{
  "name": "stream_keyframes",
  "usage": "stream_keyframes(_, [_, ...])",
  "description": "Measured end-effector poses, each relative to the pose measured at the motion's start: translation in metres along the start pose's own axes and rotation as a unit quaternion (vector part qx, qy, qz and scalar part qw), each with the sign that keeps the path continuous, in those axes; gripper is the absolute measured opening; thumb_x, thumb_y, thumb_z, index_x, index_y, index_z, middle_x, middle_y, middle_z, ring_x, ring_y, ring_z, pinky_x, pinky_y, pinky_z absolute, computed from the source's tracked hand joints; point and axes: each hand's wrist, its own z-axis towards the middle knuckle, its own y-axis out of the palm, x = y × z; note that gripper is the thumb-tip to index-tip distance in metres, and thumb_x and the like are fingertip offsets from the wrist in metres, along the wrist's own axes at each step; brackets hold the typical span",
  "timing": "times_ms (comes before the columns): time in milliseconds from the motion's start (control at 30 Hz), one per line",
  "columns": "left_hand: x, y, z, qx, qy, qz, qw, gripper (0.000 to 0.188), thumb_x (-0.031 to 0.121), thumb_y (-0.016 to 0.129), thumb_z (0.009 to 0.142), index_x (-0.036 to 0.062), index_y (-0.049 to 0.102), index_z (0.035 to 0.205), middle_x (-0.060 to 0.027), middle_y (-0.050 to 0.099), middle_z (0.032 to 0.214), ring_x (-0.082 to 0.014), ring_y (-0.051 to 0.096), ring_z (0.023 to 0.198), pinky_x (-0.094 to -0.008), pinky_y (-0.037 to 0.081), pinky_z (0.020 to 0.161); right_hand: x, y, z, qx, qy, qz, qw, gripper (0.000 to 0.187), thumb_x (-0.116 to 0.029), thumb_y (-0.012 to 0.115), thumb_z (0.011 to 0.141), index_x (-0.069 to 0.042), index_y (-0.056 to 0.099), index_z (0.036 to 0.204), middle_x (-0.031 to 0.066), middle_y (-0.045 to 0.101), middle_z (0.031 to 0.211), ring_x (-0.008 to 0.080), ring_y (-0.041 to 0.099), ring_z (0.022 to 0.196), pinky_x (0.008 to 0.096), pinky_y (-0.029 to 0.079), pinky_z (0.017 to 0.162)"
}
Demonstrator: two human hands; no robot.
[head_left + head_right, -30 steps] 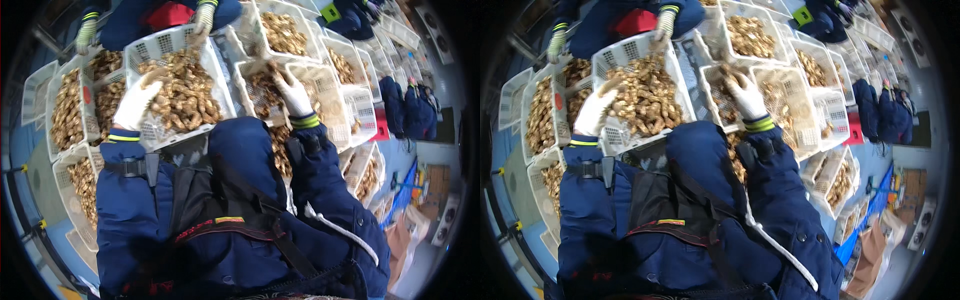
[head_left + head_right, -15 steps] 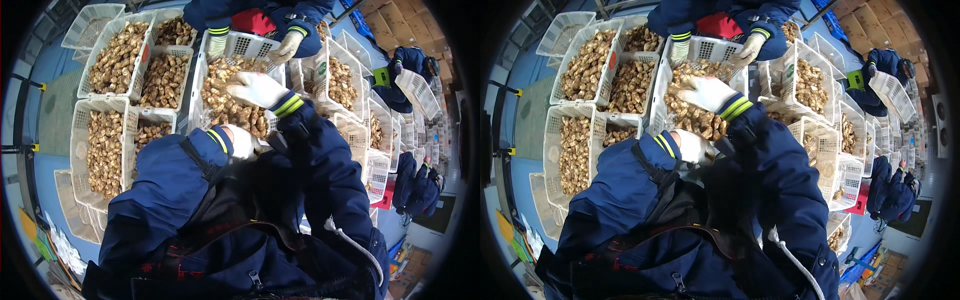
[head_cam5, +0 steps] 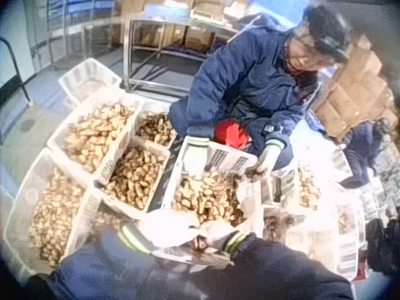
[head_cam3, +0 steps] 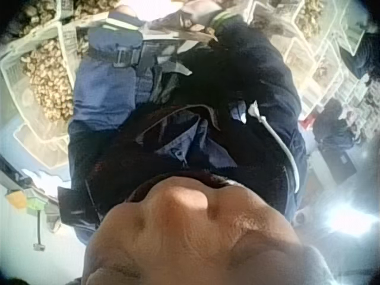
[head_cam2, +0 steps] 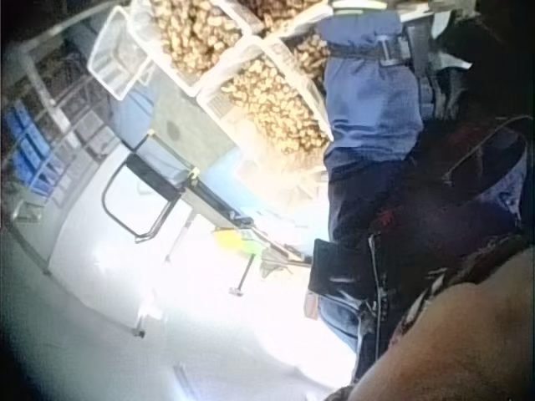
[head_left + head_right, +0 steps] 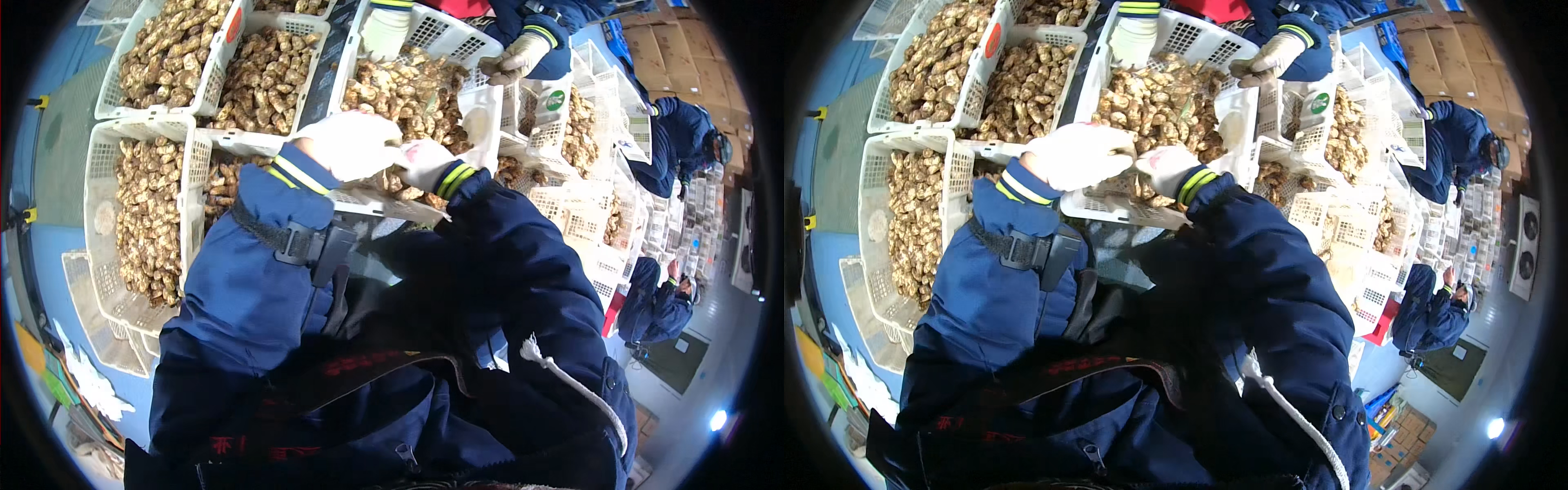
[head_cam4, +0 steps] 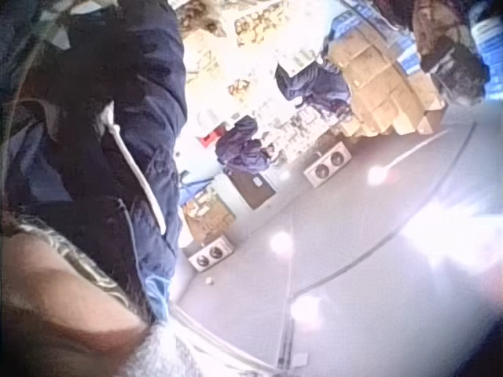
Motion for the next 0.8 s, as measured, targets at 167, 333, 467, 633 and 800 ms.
stream_keyframes(167, [-0.024, 0.006, 0.000, 0.161, 0.181, 0.215, 0.946, 0.021, 0.018, 0.058, 0.086, 0.0061, 0.064, 0.102, -0.0091, 0.062, 0.103, -0.0264, 0.064, 0.091, -0.0342, 0.053, 0.076, -0.008, 0.039, 0.049, 0.050, -0.107, -0.037, 0.992, 0.028, -0.020, 0.050, 0.090, -0.020, 0.067, 0.112, 0.0066, 0.066, 0.100, 0.0260, 0.064, 0.092, 0.0387, 0.053, 0.079])
stream_keyframes(333, [-0.014, 0.003, 0.000, 0.148, 0.017, 0.056, 0.987, 0.020, 0.019, 0.056, 0.088, 0.0064, 0.064, 0.102, -0.0097, 0.062, 0.102, -0.0276, 0.064, 0.090, -0.0360, 0.053, 0.076, -0.022, 0.042, 0.062, -0.175, -0.043, -0.260, 0.949, 0.021, -0.021, 0.055, 0.090, -0.020, 0.069, 0.107, 0.0002, 0.067, 0.107, 0.0227, 0.064, 0.101, 0.0338, 0.053, 0.076])
stream_keyframes(467, [-0.038, 0.013, -0.002, 0.225, 0.177, 0.180, 0.941, 0.025, 0.025, 0.054, 0.091, 0.0052, 0.063, 0.104, -0.0147, 0.065, 0.093, -0.0306, 0.063, 0.088, -0.0387, 0.051, 0.078, -0.032, 0.046, 0.070, -0.217, 0.039, -0.247, 0.944, 0.023, -0.017, 0.059, 0.085, -0.021, 0.073, 0.103, -0.0027, 0.071, 0.102, 0.0216, 0.066, 0.099, 0.0368, 0.053, 0.071])
stream_keyframes(633, [-0.009, -0.007, -0.004, 0.180, 0.015, 0.001, 0.984, 0.029, 0.027, 0.053, 0.091, 0.0043, 0.064, 0.105, -0.0177, 0.065, 0.097, -0.0327, 0.063, 0.091, -0.0391, 0.049, 0.082, -0.032, 0.009, 0.026, -0.140, 0.120, -0.087, 0.979, 0.032, -0.027, 0.066, 0.077, -0.011, 0.068, 0.105, 0.0128, 0.071, 0.099, 0.0285, 0.068, 0.093, 0.0415, 0.053, 0.077])
stream_keyframes(800, [0.006, -0.007, 0.017, 0.182, 0.029, -0.043, 0.982, 0.036, 0.028, 0.054, 0.092, 0.0036, 0.062, 0.117, -0.0161, 0.066, 0.109, -0.0295, 0.063, 0.102, -0.0358, 0.048, 0.089, 0.010, -0.019, -0.046, 0.097, 0.223, 0.154, 0.958, 0.057, -0.044, 0.067, 0.080, 0.002, 0.061, 0.113, 0.0183, 0.069, 0.104, 0.0296, 0.065, 0.100, 0.0370, 0.050, 0.087])
